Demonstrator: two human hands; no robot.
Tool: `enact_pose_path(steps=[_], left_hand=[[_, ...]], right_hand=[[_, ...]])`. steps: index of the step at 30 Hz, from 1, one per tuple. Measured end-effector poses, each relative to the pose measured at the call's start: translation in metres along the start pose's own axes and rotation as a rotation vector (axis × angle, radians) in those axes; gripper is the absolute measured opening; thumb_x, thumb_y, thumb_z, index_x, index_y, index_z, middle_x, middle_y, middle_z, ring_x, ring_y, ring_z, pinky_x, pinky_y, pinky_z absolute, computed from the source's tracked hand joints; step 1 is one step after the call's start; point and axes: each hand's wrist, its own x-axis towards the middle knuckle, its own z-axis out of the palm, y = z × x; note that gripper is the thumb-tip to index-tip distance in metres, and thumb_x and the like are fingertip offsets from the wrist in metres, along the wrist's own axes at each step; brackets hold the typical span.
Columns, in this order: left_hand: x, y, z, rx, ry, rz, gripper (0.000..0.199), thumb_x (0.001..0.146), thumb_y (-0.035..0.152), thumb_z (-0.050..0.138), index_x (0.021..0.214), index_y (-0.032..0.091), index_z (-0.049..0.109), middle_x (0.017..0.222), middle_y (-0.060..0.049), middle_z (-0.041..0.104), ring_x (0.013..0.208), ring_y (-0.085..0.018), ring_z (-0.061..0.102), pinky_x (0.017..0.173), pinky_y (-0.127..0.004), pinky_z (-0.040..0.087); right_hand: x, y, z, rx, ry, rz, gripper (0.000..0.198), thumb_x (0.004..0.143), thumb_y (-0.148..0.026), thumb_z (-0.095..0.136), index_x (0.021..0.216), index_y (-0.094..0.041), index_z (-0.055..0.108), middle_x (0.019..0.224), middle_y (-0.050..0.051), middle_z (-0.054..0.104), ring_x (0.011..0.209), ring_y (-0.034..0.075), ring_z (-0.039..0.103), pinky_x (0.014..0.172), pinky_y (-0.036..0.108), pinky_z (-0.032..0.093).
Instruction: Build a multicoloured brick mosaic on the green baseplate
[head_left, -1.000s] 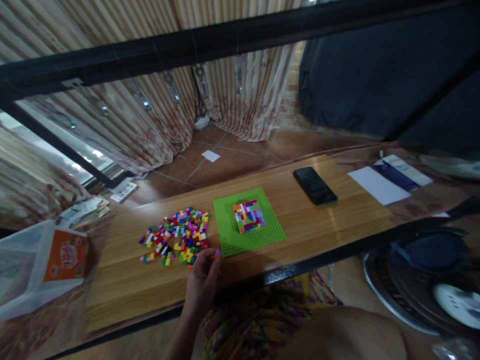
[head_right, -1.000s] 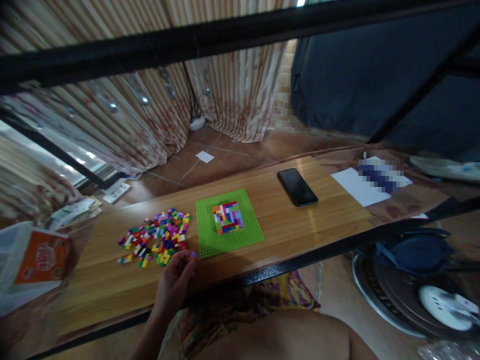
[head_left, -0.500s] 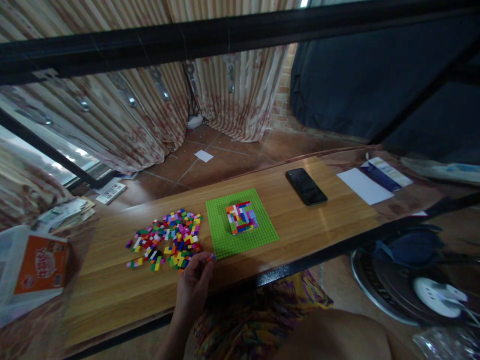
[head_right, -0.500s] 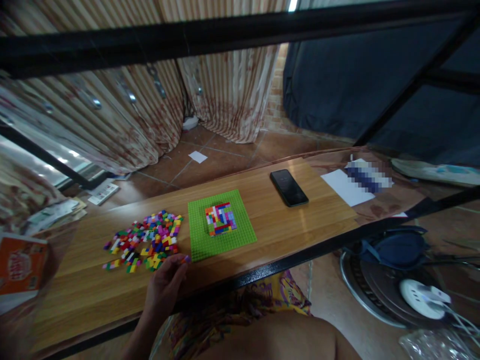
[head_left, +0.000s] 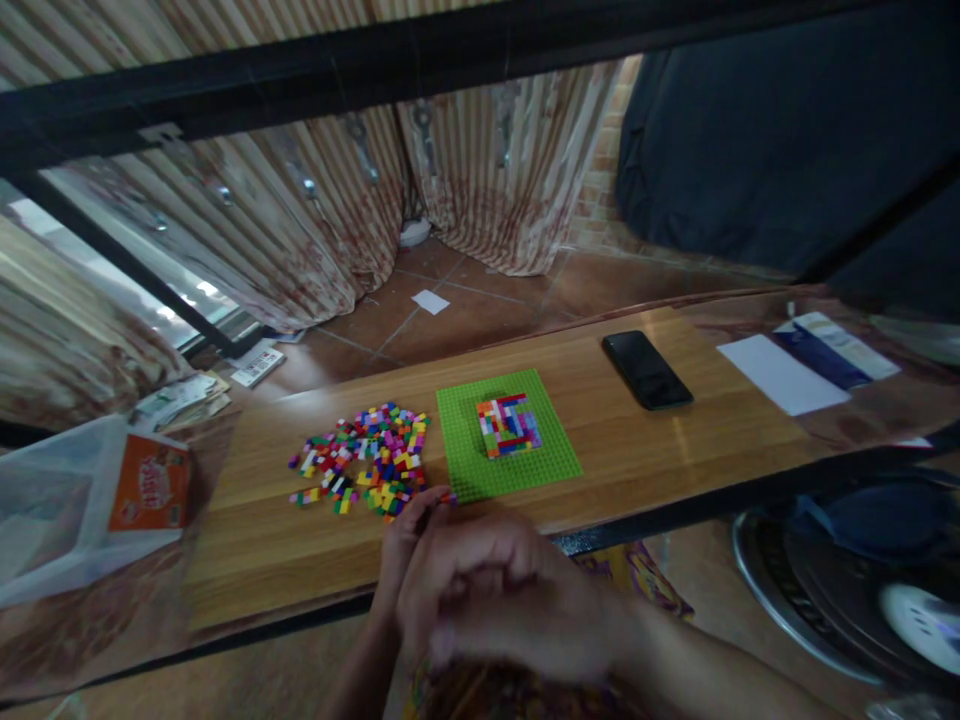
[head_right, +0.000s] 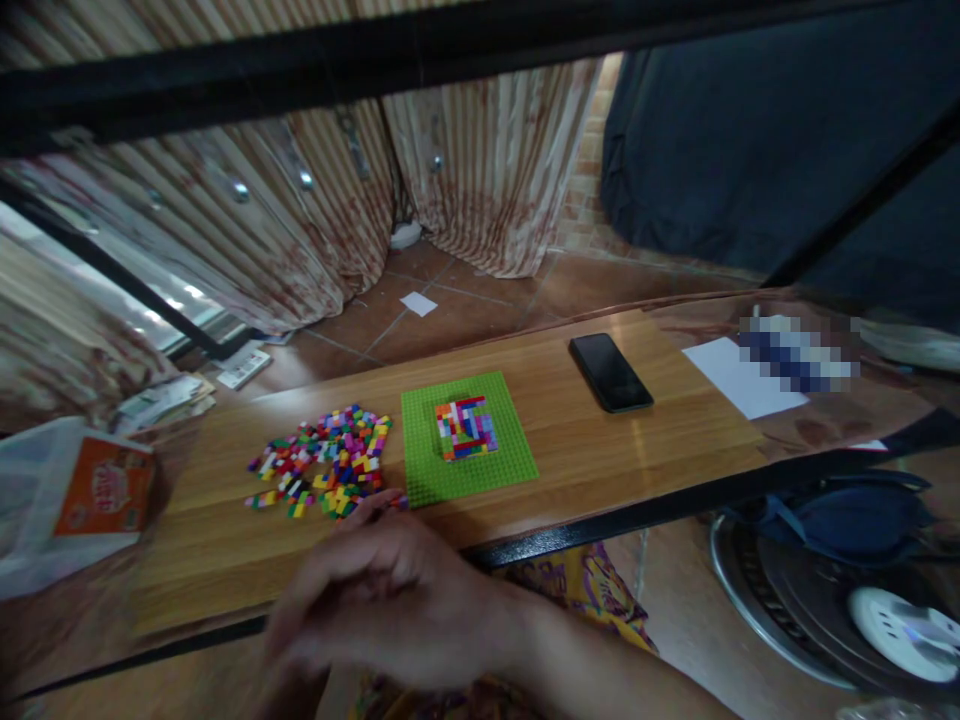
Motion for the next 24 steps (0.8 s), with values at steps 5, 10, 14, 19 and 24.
enact_pose_path(steps=[5, 10, 14, 19, 24], left_hand=[[-0.003, 0.006, 0.003, 0.010, 0.027, -0.017, 0.027, 0.083, 0.035, 0.058, 0.100, 0.017, 0.069, 0.068, 0.000, 0.062, 0.057, -0.012, 0.055, 0.057, -0.024, 0.047], [-0.005, 0.006, 0.001, -0.052, -0.014, -0.007, 0.024, 0.084, 0.037, 0.059, 0.096, 0.017, 0.067, 0.076, -0.001, 0.063, 0.059, -0.011, 0.053, 0.056, -0.023, 0.045], [-0.006, 0.004, -0.004, -0.086, -0.075, 0.003, 0.021, 0.085, 0.037, 0.060, 0.089, 0.017, 0.064, 0.075, -0.001, 0.059, 0.062, -0.011, 0.050, 0.059, -0.022, 0.043], [-0.004, 0.004, -0.009, -0.101, -0.146, 0.025, 0.018, 0.086, 0.034, 0.060, 0.084, 0.016, 0.062, 0.073, 0.000, 0.054, 0.067, -0.011, 0.048, 0.063, -0.022, 0.041], [-0.003, 0.007, -0.014, -0.088, -0.214, 0.034, 0.019, 0.086, 0.034, 0.059, 0.082, 0.015, 0.062, 0.076, -0.002, 0.054, 0.069, -0.012, 0.048, 0.065, -0.023, 0.040]], right_hand=[[0.025, 0.028, -0.026, -0.305, 0.403, 0.172, 0.015, 0.087, -0.028, 0.055, 0.094, -0.023, 0.067, 0.089, 0.002, 0.070, 0.081, 0.017, 0.062, 0.074, 0.031, 0.047], [0.028, 0.049, -0.030, -0.551, 0.362, 0.293, 0.016, 0.083, -0.028, 0.059, 0.095, -0.021, 0.067, 0.079, 0.001, 0.068, 0.071, 0.016, 0.060, 0.069, 0.030, 0.045], [0.033, 0.055, -0.025, -0.468, 0.300, 0.288, 0.012, 0.084, -0.029, 0.059, 0.089, -0.021, 0.067, 0.082, 0.000, 0.070, 0.078, 0.016, 0.063, 0.073, 0.029, 0.045], [0.034, 0.062, -0.028, -0.462, 0.213, 0.263, 0.008, 0.085, -0.026, 0.058, 0.084, -0.021, 0.065, 0.081, 0.000, 0.067, 0.079, 0.015, 0.060, 0.073, 0.027, 0.044], [0.030, 0.067, -0.028, -0.295, 0.149, 0.237, 0.012, 0.086, -0.028, 0.056, 0.079, -0.020, 0.061, 0.076, -0.002, 0.062, 0.075, 0.013, 0.056, 0.071, 0.025, 0.042]])
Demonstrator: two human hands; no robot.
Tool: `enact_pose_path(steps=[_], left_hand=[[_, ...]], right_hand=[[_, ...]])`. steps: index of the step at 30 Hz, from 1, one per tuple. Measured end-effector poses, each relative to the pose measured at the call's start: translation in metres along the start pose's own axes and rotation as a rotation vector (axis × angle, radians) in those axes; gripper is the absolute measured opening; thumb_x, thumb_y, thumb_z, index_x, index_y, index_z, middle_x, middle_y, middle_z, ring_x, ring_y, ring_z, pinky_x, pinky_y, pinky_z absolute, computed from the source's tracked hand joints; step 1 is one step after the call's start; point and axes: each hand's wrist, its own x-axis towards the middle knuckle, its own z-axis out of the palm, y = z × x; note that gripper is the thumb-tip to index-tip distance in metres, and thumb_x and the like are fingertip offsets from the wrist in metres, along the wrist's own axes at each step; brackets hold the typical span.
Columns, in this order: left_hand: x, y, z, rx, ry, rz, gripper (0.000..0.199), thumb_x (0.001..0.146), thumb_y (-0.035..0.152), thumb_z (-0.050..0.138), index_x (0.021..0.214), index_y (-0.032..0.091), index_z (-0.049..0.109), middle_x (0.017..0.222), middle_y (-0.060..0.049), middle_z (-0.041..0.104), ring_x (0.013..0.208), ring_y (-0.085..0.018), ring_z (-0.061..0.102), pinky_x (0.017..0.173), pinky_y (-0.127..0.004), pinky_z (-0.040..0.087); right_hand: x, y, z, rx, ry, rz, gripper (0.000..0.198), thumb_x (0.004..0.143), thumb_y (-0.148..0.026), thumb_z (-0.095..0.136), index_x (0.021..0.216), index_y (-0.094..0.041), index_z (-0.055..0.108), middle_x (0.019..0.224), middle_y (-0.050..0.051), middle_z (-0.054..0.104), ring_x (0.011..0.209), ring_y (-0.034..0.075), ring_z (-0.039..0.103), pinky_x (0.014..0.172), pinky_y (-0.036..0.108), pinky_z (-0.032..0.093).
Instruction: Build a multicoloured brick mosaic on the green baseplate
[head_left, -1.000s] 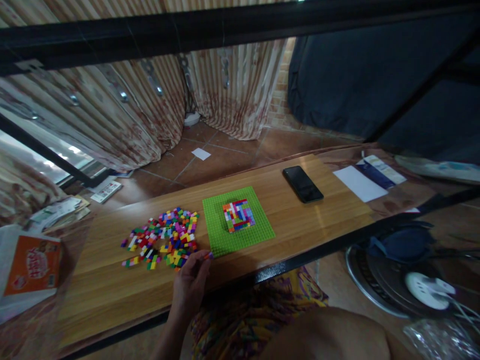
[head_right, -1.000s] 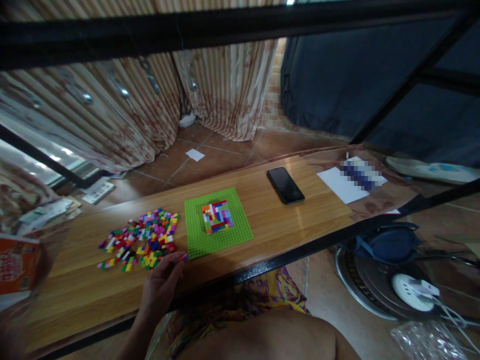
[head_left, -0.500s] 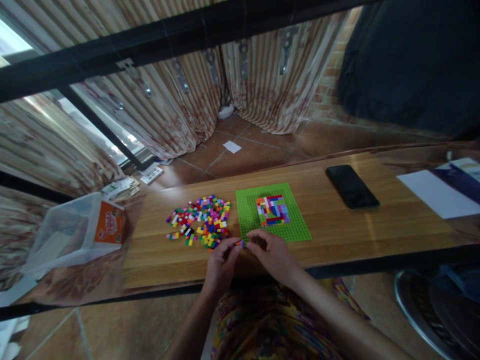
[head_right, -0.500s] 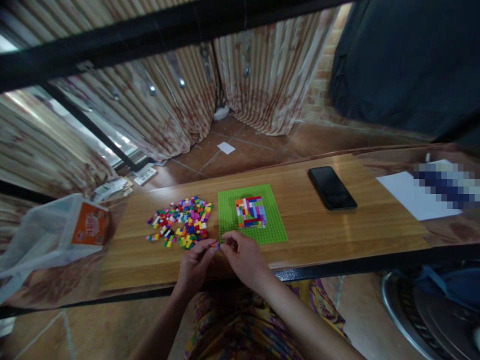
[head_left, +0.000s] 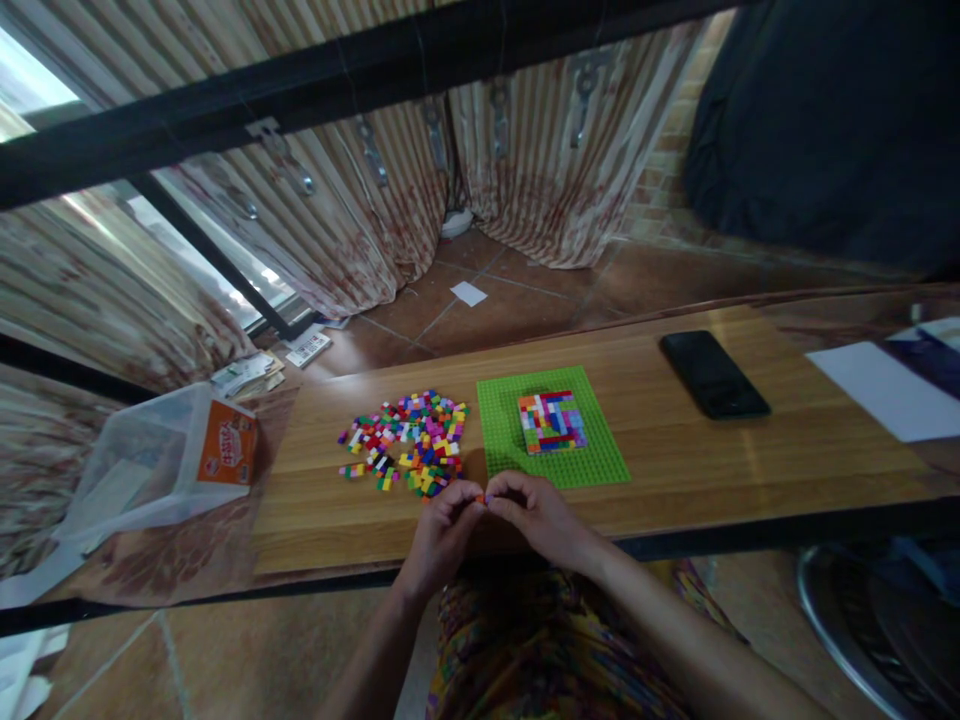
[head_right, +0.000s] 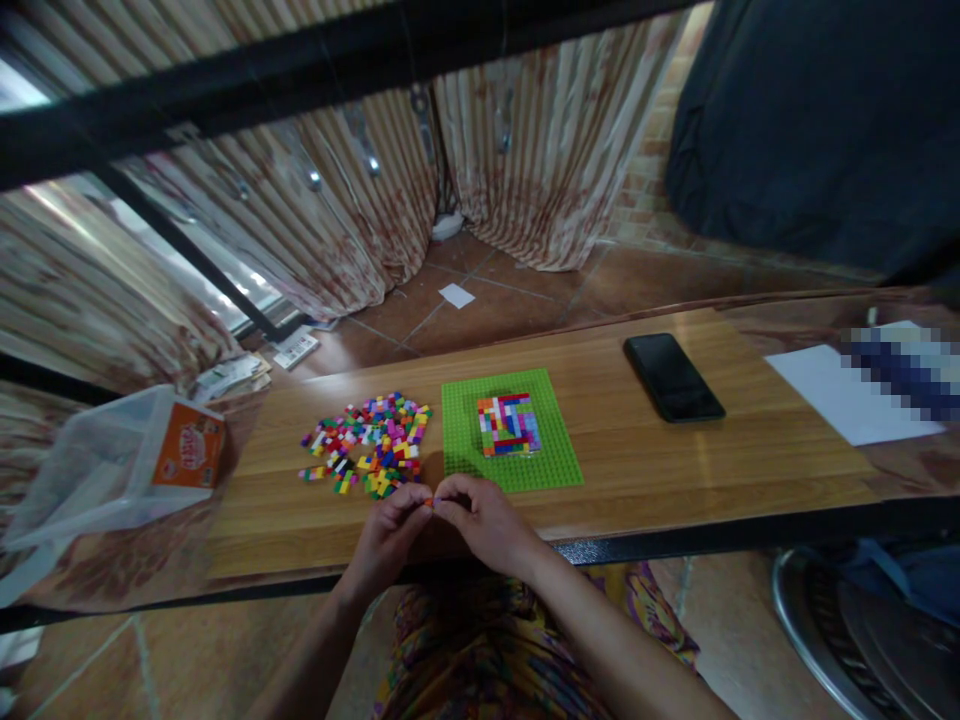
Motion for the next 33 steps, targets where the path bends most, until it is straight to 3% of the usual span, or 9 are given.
enact_pose_path(steps=[7, 11, 17, 20, 25, 29, 33], left_hand=[[-0.001, -0.001, 0.003, -0.031, 0.035, -0.027, 0.019, 0.086, 0.035, 0.058, 0.082, 0.016, 0.059, 0.071, 0.000, 0.052, 0.064, -0.011, 0.046, 0.061, -0.022, 0.038], [0.000, -0.002, 0.007, 0.000, 0.047, -0.035, 0.018, 0.086, 0.034, 0.058, 0.082, 0.016, 0.059, 0.071, 0.001, 0.052, 0.063, -0.011, 0.047, 0.061, -0.022, 0.039], [0.000, -0.004, 0.007, 0.054, 0.057, -0.035, 0.016, 0.087, 0.032, 0.056, 0.082, 0.017, 0.059, 0.070, 0.001, 0.051, 0.064, -0.011, 0.046, 0.061, -0.022, 0.038], [-0.001, -0.007, 0.007, 0.071, 0.053, -0.029, 0.016, 0.088, 0.032, 0.055, 0.084, 0.017, 0.058, 0.070, 0.002, 0.050, 0.064, -0.011, 0.046, 0.061, -0.022, 0.038], [0.000, -0.008, 0.007, 0.113, 0.064, -0.025, 0.017, 0.088, 0.033, 0.054, 0.082, 0.017, 0.057, 0.070, 0.002, 0.049, 0.064, -0.011, 0.045, 0.060, -0.022, 0.038], [0.000, -0.007, 0.007, 0.125, 0.065, -0.022, 0.018, 0.088, 0.034, 0.054, 0.082, 0.017, 0.056, 0.069, 0.002, 0.049, 0.063, -0.011, 0.045, 0.059, -0.022, 0.038], [0.000, -0.006, 0.008, 0.113, 0.073, -0.034, 0.017, 0.087, 0.034, 0.055, 0.083, 0.018, 0.056, 0.068, 0.003, 0.048, 0.061, -0.011, 0.045, 0.057, -0.021, 0.037]], right_hand=[[-0.008, 0.000, -0.009, 0.172, 0.108, 0.039, 0.017, 0.081, -0.037, 0.064, 0.085, -0.020, 0.064, 0.070, -0.004, 0.057, 0.064, 0.011, 0.051, 0.061, 0.023, 0.042], [-0.020, -0.003, -0.034, 0.084, 0.211, 0.037, 0.024, 0.081, -0.038, 0.066, 0.098, -0.022, 0.070, 0.080, 0.000, 0.066, 0.076, 0.014, 0.060, 0.072, 0.026, 0.047], [-0.031, 0.006, -0.083, -0.087, 0.551, 0.014, 0.026, 0.080, -0.045, 0.068, 0.093, -0.023, 0.072, 0.091, 0.004, 0.073, 0.085, 0.019, 0.066, 0.079, 0.033, 0.051], [-0.028, 0.014, -0.099, -0.161, 0.657, -0.030, 0.029, 0.080, -0.047, 0.066, 0.093, -0.022, 0.072, 0.092, 0.006, 0.073, 0.085, 0.021, 0.066, 0.080, 0.036, 0.053], [-0.016, 0.023, -0.103, -0.193, 0.698, -0.131, 0.024, 0.079, -0.046, 0.068, 0.087, -0.024, 0.075, 0.093, 0.005, 0.072, 0.088, 0.021, 0.065, 0.079, 0.036, 0.052], [-0.009, 0.027, -0.099, -0.086, 0.794, -0.127, 0.019, 0.074, -0.042, 0.074, 0.084, -0.025, 0.076, 0.088, 0.004, 0.072, 0.085, 0.020, 0.065, 0.077, 0.036, 0.052], [-0.005, 0.030, -0.096, -0.052, 0.786, -0.150, 0.015, 0.074, -0.039, 0.074, 0.083, -0.027, 0.077, 0.089, 0.003, 0.071, 0.086, 0.019, 0.064, 0.078, 0.036, 0.052]])
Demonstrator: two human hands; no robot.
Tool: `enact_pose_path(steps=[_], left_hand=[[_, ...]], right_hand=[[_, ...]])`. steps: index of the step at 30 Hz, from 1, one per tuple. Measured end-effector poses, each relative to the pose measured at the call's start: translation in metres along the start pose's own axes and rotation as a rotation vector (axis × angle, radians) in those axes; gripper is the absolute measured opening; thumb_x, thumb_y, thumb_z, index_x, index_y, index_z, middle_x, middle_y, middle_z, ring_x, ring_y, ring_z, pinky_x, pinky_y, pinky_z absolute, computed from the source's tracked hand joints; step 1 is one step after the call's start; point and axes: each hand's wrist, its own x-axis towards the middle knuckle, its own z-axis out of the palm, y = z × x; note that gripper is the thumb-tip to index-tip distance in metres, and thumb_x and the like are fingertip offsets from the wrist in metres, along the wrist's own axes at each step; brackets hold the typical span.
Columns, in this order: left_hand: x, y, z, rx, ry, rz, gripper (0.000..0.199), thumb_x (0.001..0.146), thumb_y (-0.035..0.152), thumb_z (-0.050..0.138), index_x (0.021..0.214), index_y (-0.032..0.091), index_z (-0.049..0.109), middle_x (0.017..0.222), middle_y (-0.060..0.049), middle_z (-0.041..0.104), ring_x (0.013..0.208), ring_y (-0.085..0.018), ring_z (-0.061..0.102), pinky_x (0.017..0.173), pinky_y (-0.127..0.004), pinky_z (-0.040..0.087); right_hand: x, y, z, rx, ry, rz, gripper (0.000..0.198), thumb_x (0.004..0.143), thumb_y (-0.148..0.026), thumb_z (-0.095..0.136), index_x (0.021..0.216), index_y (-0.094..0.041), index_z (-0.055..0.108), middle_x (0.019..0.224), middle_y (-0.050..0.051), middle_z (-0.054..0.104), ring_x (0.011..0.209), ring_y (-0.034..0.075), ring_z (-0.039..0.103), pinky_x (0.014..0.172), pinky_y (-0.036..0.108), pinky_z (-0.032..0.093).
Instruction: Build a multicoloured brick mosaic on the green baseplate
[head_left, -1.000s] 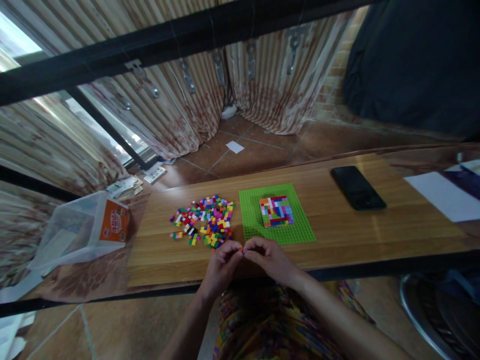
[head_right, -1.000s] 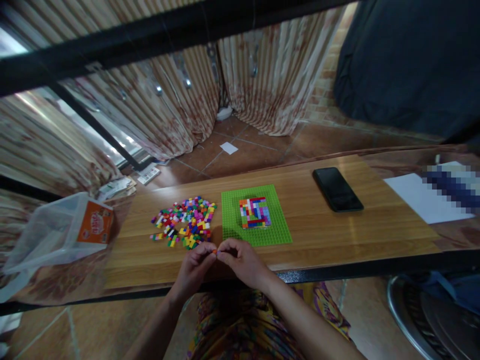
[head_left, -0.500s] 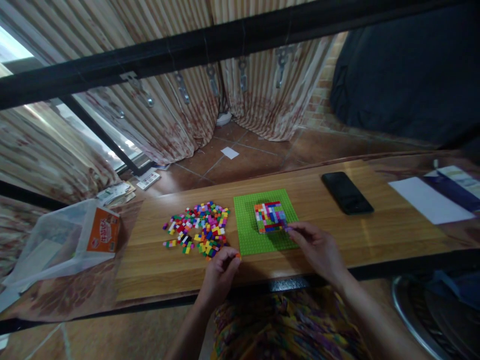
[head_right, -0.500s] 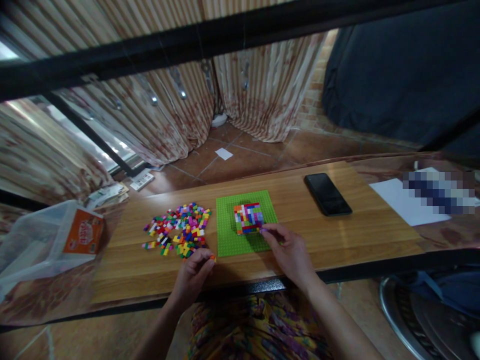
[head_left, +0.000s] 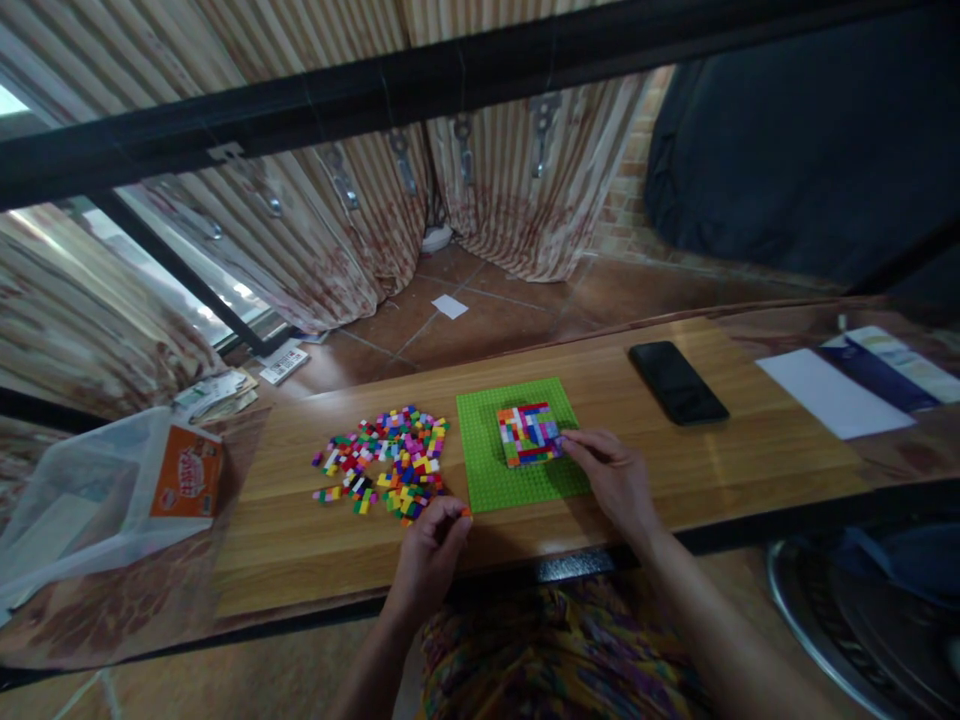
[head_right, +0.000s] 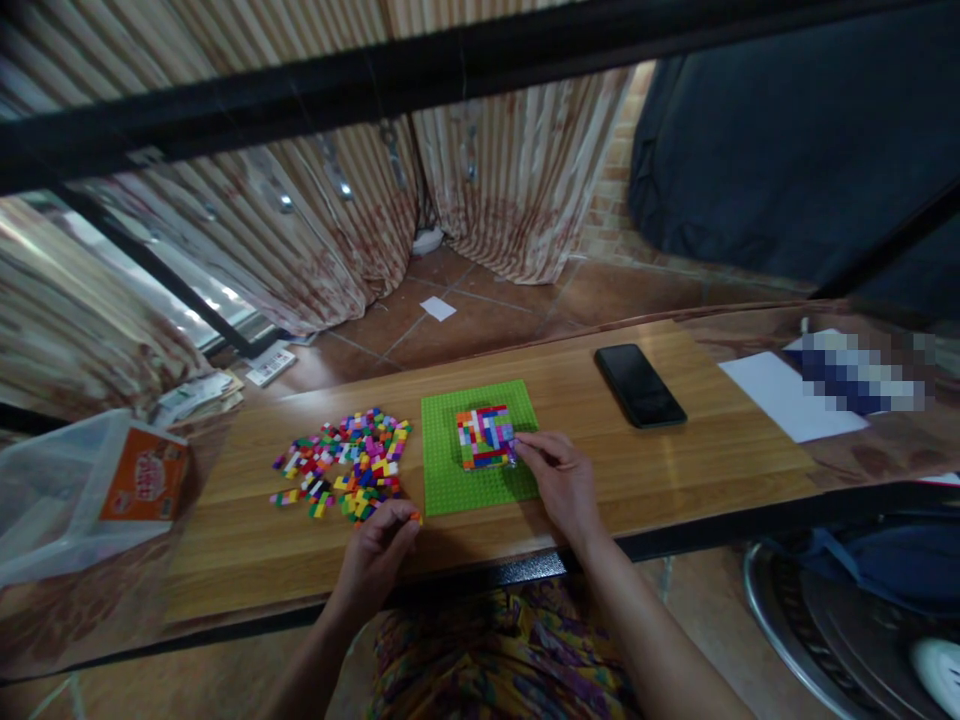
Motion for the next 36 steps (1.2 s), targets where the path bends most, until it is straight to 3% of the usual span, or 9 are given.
enact_pose_path(steps=[14, 20, 36], left_hand=[[-0.001, -0.002, 0.001, 0.025, 0.019, 0.015, 0.017, 0.087, 0.034, 0.055, 0.083, 0.018, 0.057, 0.068, 0.002, 0.049, 0.063, -0.012, 0.046, 0.060, -0.022, 0.038], [-0.001, -0.004, 0.001, 0.011, 0.019, 0.017, 0.016, 0.087, 0.034, 0.055, 0.083, 0.018, 0.058, 0.068, 0.002, 0.049, 0.062, -0.012, 0.045, 0.059, -0.021, 0.038], [-0.001, -0.001, 0.001, 0.013, 0.022, -0.002, 0.017, 0.087, 0.035, 0.056, 0.082, 0.018, 0.058, 0.068, 0.002, 0.049, 0.062, -0.011, 0.045, 0.060, -0.021, 0.038]], right_hand=[[0.000, 0.003, 0.003, -0.124, 0.027, -0.033, 0.022, 0.075, -0.044, 0.072, 0.083, -0.025, 0.076, 0.087, 0.005, 0.072, 0.085, 0.020, 0.064, 0.076, 0.037, 0.053], [-0.003, -0.004, 0.003, -0.181, -0.025, -0.037, 0.021, 0.079, -0.042, 0.068, 0.087, -0.024, 0.076, 0.092, 0.005, 0.074, 0.088, 0.021, 0.067, 0.079, 0.037, 0.053], [0.006, -0.004, 0.000, -0.034, -0.017, 0.180, 0.039, 0.068, -0.045, 0.075, 0.095, -0.018, 0.073, 0.076, 0.003, 0.070, 0.068, 0.016, 0.062, 0.063, 0.031, 0.051]])
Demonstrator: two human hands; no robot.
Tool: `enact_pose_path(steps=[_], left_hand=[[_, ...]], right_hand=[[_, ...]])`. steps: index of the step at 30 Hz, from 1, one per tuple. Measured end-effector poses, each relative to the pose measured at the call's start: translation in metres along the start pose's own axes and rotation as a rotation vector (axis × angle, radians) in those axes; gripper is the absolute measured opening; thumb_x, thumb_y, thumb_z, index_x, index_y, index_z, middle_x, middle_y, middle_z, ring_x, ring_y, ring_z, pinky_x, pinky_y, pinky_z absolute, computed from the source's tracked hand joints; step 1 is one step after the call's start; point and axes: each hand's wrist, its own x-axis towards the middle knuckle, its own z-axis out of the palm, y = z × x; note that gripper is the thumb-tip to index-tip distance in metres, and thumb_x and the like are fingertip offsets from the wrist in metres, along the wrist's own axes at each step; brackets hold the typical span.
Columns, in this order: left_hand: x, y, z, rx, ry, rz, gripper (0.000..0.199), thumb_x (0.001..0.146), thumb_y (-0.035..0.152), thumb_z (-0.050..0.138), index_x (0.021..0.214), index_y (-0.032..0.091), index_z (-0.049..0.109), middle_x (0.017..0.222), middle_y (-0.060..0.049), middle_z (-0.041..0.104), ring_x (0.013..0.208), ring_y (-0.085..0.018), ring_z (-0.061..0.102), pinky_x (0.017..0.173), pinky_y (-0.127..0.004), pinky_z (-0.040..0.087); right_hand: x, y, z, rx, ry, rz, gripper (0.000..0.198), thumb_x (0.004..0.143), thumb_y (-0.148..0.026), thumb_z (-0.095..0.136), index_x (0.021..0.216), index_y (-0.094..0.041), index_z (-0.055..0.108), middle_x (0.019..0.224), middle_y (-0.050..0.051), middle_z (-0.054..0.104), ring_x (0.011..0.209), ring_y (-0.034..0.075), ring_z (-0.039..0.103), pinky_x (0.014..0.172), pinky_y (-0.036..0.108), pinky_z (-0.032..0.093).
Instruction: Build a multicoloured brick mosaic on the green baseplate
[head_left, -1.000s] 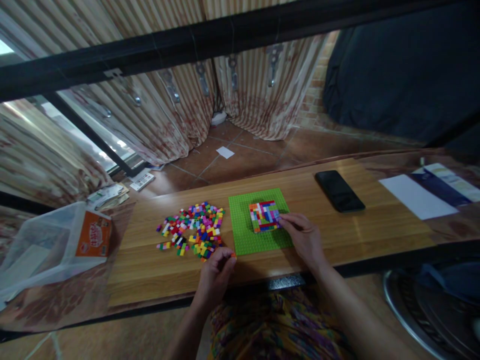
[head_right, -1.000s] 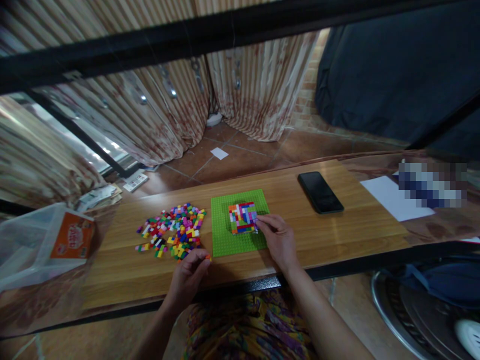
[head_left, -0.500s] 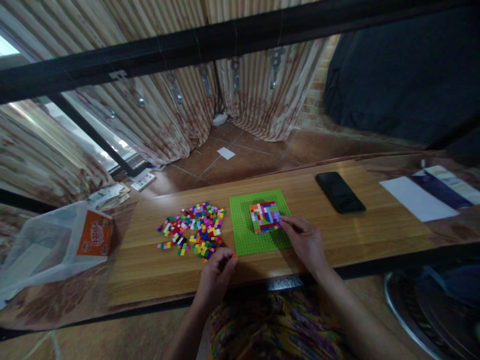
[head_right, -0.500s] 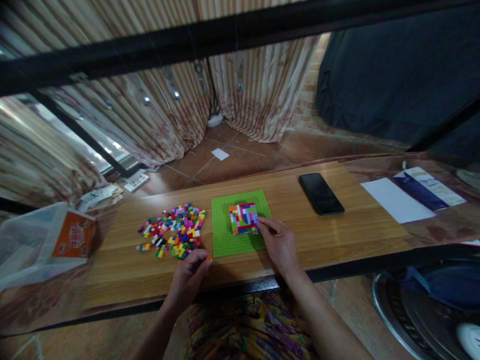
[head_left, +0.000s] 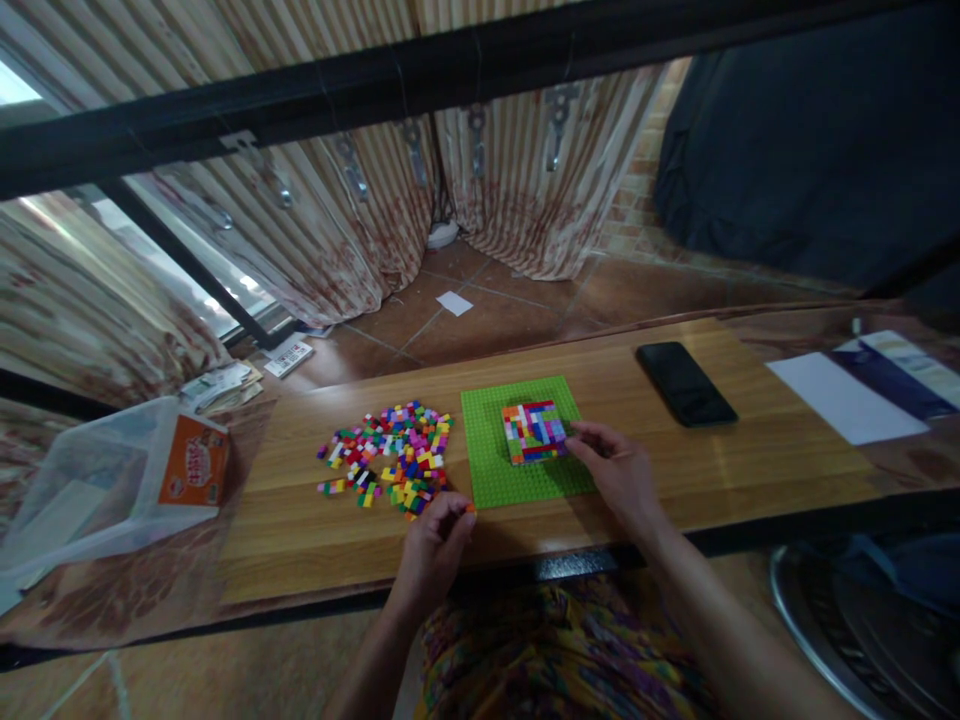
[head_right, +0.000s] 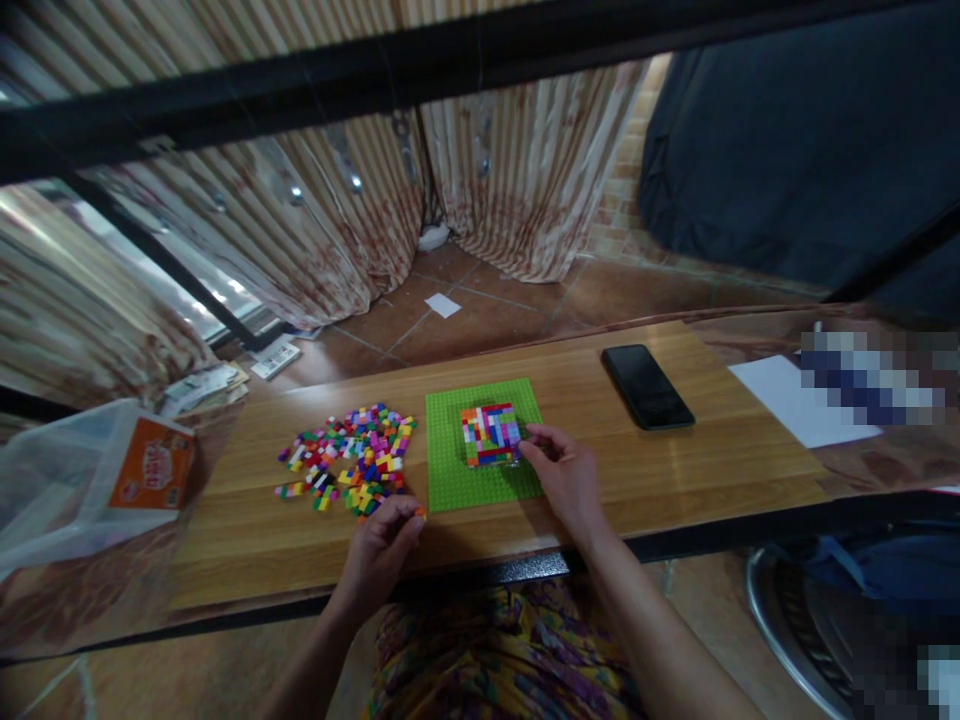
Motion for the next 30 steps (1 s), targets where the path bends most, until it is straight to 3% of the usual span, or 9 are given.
enact_pose_path(steps=[16, 30], left_hand=[[0.000, -0.001, 0.000, -0.021, -0.006, 0.011, 0.017, 0.087, 0.035, 0.056, 0.083, 0.018, 0.059, 0.070, 0.002, 0.050, 0.063, -0.011, 0.045, 0.060, -0.022, 0.039], [0.000, 0.000, 0.001, -0.031, 0.007, 0.018, 0.017, 0.086, 0.034, 0.056, 0.082, 0.018, 0.059, 0.070, 0.002, 0.050, 0.063, -0.011, 0.046, 0.060, -0.021, 0.039]], right_hand=[[0.010, -0.003, 0.008, -0.127, -0.017, 0.020, 0.038, 0.068, -0.051, 0.074, 0.087, -0.017, 0.073, 0.079, 0.007, 0.074, 0.070, 0.020, 0.067, 0.066, 0.034, 0.052], [0.018, 0.000, 0.005, -0.060, -0.082, 0.082, 0.043, 0.060, -0.054, 0.078, 0.082, -0.017, 0.073, 0.078, 0.006, 0.074, 0.069, 0.019, 0.066, 0.065, 0.032, 0.051]])
